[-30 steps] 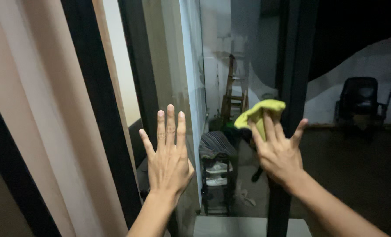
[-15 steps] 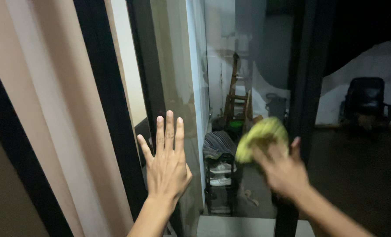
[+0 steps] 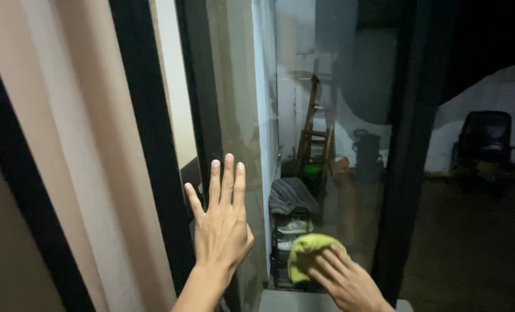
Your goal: The person wipes a glass window pane with a cloth and then holds a spray bottle while pointing at the glass.
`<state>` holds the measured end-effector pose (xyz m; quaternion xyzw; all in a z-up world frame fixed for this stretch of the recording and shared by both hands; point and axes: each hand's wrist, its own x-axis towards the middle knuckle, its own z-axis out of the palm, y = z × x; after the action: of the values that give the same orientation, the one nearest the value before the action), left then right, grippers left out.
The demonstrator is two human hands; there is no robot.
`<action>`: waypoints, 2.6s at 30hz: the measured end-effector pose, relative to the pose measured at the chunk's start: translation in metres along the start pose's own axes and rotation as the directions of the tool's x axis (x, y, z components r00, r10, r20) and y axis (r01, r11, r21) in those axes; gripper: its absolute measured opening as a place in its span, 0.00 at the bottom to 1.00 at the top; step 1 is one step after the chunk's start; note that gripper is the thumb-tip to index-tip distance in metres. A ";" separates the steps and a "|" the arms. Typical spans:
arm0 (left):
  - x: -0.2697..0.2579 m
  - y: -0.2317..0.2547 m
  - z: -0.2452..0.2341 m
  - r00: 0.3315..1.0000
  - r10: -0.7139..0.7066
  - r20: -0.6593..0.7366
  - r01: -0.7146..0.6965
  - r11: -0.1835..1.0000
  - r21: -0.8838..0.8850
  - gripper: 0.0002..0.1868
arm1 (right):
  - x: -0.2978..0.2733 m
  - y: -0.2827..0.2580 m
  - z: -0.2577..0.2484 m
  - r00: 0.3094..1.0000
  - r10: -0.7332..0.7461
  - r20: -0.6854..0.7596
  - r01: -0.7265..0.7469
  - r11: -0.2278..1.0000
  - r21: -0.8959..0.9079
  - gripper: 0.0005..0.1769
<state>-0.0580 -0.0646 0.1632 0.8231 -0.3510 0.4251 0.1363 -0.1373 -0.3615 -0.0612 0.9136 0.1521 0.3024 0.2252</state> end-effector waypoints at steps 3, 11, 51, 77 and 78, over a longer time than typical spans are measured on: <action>0.012 0.005 0.001 1.000 0.000 0.014 0.001 1.000 -0.032 0.56 | 0.035 0.028 -0.039 0.972 0.235 0.031 -0.231 0.969 -0.091 0.34; 0.045 0.018 -0.011 0.992 0.045 -0.121 -0.051 0.998 -0.042 0.52 | 0.089 0.070 -0.163 0.736 0.431 -0.523 -0.521 0.853 -0.030 0.45; 0.003 -0.040 -0.019 0.999 -0.035 0.015 0.033 0.996 0.080 0.54 | 0.142 0.066 -0.177 0.821 0.362 -0.442 -0.511 0.810 -0.287 0.48; -0.058 -0.080 0.018 0.969 -0.150 0.197 0.098 0.963 0.250 0.54 | 0.112 -0.018 -0.071 0.992 0.119 0.046 -0.112 0.986 -0.127 0.33; -0.058 -0.080 0.017 0.972 -0.140 0.187 0.093 0.965 0.244 0.53 | 0.100 -0.028 -0.060 0.999 0.040 -0.008 -0.040 0.993 -0.112 0.35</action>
<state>-0.0145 0.0106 0.1130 0.8917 -0.2613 0.3687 0.0270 -0.1014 -0.2767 0.0158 0.9015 0.1171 0.3174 0.2698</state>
